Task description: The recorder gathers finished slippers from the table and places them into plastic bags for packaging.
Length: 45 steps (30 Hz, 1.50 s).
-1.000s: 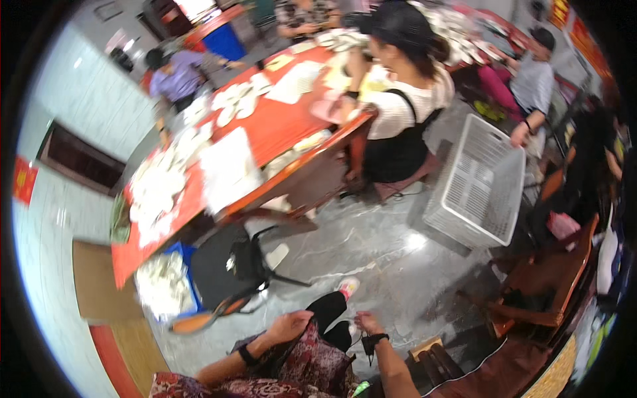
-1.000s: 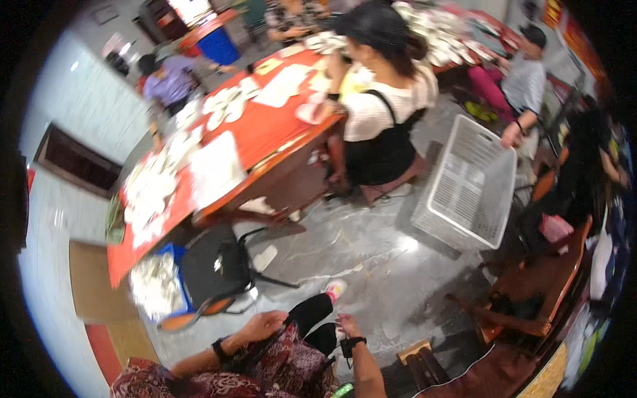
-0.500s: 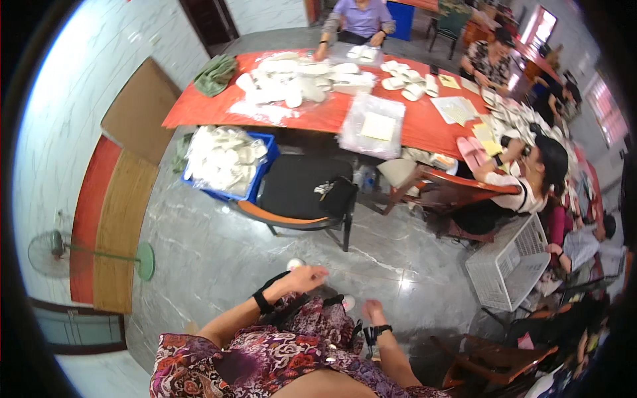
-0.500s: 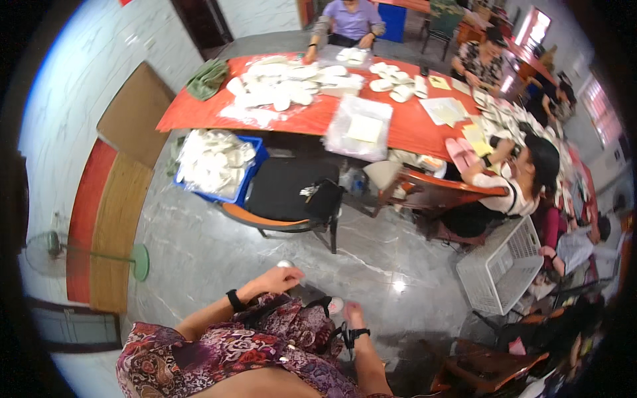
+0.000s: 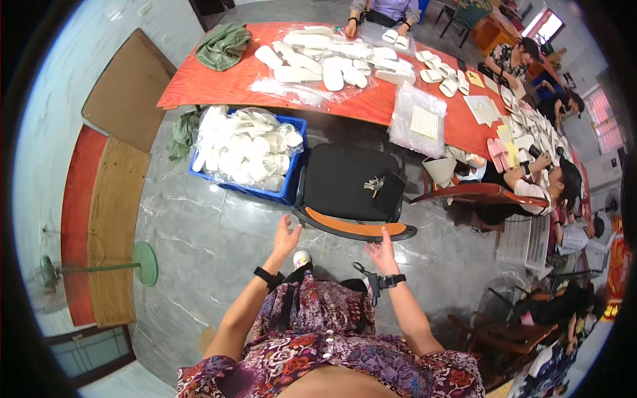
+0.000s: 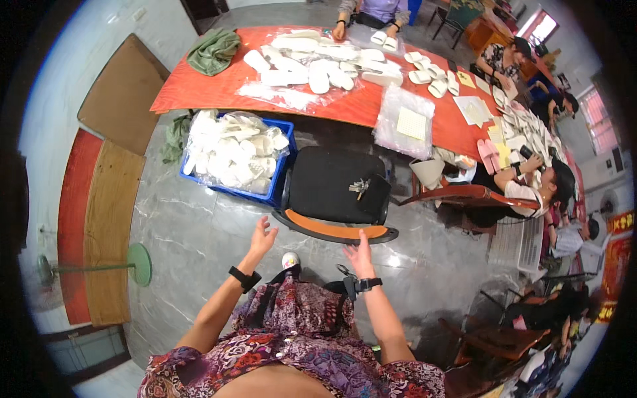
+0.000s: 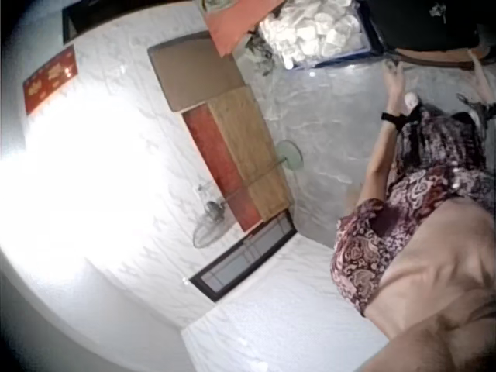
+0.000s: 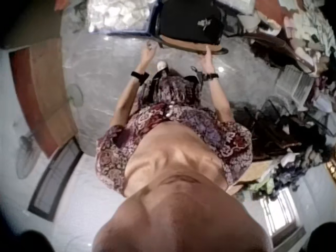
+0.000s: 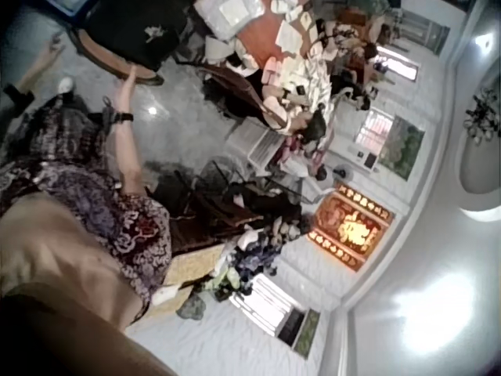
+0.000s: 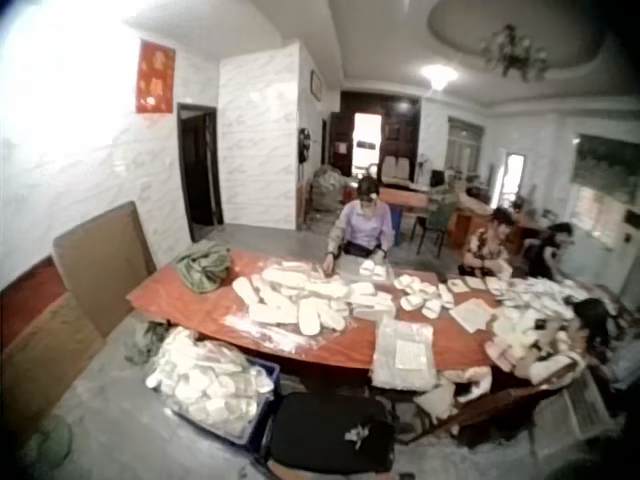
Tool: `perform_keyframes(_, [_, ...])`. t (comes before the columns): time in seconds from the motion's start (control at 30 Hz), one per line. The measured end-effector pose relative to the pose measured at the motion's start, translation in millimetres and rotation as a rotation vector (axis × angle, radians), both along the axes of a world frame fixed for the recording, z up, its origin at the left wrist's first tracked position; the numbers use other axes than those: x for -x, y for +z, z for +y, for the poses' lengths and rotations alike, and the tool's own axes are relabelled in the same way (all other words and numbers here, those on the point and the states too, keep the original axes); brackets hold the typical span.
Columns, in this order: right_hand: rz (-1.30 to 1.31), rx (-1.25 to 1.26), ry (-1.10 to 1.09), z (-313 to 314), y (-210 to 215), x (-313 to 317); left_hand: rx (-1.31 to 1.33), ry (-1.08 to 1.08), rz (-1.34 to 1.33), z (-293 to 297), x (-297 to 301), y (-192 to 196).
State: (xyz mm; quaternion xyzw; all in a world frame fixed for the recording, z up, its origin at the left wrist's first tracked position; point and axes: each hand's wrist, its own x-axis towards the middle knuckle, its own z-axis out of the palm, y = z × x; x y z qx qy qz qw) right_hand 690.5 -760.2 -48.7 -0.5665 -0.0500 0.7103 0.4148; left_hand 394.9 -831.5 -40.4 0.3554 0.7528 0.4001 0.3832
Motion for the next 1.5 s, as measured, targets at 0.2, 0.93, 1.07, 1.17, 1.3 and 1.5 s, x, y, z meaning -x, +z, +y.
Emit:
perform_keyframes(0.2, [-0.054, 0.043, -0.111, 10.7, -37.7, 16.9, 0.081, -0.044, -0.155, 35.2, 29.7, -31.0])
perform_keyframes(0.93, [-0.756, 0.199, -0.496, 0.2, -56.3, 174.2, 0.244, -0.334, 0.000, 34.3, 326.3, -81.4])
perform_keyframes(1.07, [-0.956, 0.295, -0.545, 10.5, -94.9, 210.6, 0.250, -0.374, 0.065, 60.5, 400.9, -80.2])
perform_keyframes(1.17, [-1.400, 0.364, -0.234, -24.8, -129.8, 175.0, 0.236, -0.415, -0.020, 102.2, 423.9, -94.1])
perform_keyframes(1.3, [-1.518, 0.354, -0.340, 5.4, -90.5, 230.3, 0.294, -0.392, -0.082, 113.3, 451.0, -83.7])
perform_keyframes(1.5, [-1.319, 0.431, -0.460, 27.1, -38.7, 259.6, 0.305, -0.460, -0.177, 130.8, 456.7, -74.1])
